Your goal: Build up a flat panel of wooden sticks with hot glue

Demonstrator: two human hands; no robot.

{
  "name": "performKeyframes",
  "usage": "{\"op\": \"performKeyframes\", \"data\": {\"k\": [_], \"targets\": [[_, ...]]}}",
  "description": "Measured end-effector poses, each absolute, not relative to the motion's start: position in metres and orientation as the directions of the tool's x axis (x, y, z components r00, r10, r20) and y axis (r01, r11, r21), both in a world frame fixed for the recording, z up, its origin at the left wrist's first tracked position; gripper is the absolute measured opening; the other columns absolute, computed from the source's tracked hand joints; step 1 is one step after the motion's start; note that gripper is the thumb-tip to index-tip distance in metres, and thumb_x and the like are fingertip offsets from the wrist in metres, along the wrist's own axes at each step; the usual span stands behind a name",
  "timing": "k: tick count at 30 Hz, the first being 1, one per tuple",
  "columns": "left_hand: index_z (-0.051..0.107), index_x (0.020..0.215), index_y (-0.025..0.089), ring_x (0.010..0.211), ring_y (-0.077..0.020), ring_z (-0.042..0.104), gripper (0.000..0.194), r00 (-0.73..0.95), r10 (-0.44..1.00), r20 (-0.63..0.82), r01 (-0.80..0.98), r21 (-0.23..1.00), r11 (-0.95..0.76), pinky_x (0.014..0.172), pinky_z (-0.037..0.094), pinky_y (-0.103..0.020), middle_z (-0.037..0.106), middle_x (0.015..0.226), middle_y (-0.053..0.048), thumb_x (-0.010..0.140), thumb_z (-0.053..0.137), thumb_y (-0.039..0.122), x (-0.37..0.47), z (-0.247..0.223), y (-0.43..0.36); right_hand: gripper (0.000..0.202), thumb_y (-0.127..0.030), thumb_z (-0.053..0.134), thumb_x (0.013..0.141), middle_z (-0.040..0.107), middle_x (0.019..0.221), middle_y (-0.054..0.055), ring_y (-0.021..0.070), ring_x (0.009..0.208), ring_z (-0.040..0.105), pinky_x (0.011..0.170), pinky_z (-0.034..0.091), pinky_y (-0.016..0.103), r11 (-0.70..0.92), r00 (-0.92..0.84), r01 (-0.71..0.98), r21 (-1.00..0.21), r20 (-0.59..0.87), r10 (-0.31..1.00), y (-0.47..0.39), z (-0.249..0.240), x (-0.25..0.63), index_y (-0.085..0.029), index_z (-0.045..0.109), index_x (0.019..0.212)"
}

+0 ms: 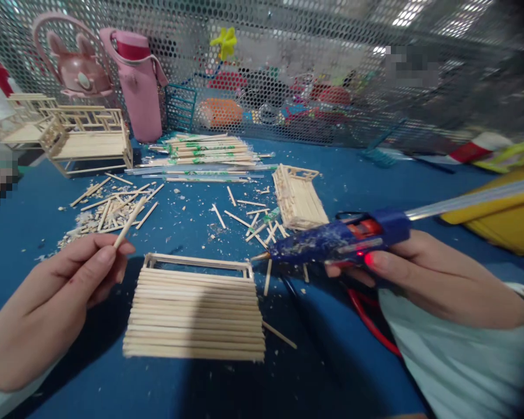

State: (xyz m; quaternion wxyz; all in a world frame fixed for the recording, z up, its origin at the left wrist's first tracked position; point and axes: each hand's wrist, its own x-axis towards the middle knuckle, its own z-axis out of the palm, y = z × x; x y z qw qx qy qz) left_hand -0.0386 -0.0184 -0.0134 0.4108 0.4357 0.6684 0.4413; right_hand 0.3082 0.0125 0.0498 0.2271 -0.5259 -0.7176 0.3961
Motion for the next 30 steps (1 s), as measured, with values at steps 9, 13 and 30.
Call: {"op": "performKeyframes", "data": {"k": [9, 13, 30], "targets": [[0.057, 0.093, 0.02, 0.063, -0.0102, 0.046, 0.018, -0.141, 0.985, 0.097, 0.199, 0.978, -0.068, 0.055, 0.04, -0.02, 0.052, 0.071, 0.001, 0.086, 0.046, 0.033, -0.035, -0.005, -0.013, 0.039, -0.057, 0.056, 0.072, 0.059, 0.056, 0.003, 0.0131, 0.045, 0.045, 0.042, 0.037, 0.027, 0.135, -0.375, 0.397, -0.908, -0.026, 0.927, 0.018, 0.05, 0.269, -0.02, 0.059, 0.06], [0.058, 0.092, 0.018, 0.068, -0.0111, 0.05, 0.019, -0.166, 0.958, 0.235, 0.303, 0.937, -0.177, 0.066, 0.043, -0.024, 0.058, 0.076, 0.0, 0.085, 0.047, 0.033, -0.039, -0.009, -0.005, 0.041, -0.057, 0.05, 0.077, 0.052, 0.05, 0.0, 0.0152, 0.047, 0.046, 0.047, 0.039, 0.028, 0.254, -0.435, 0.582, -0.772, -0.032, 0.9, 0.021, 0.058, 0.235, -0.02, 0.062, 0.065], [0.06, 0.089, 0.016, 0.073, -0.0135, 0.054, 0.022, -0.14, 0.95, 0.28, 0.294, 0.928, -0.23, 0.07, 0.043, -0.026, 0.063, 0.082, -0.002, 0.084, 0.048, 0.034, -0.041, -0.01, 0.004, 0.034, -0.042, 0.037, 0.088, 0.06, 0.066, 0.002, 0.0171, 0.06, 0.055, 0.059, 0.046, 0.028, 0.559, -0.618, 0.618, -0.553, 0.097, 0.78, 0.031, 0.047, 0.192, -0.019, 0.061, 0.09]]}}
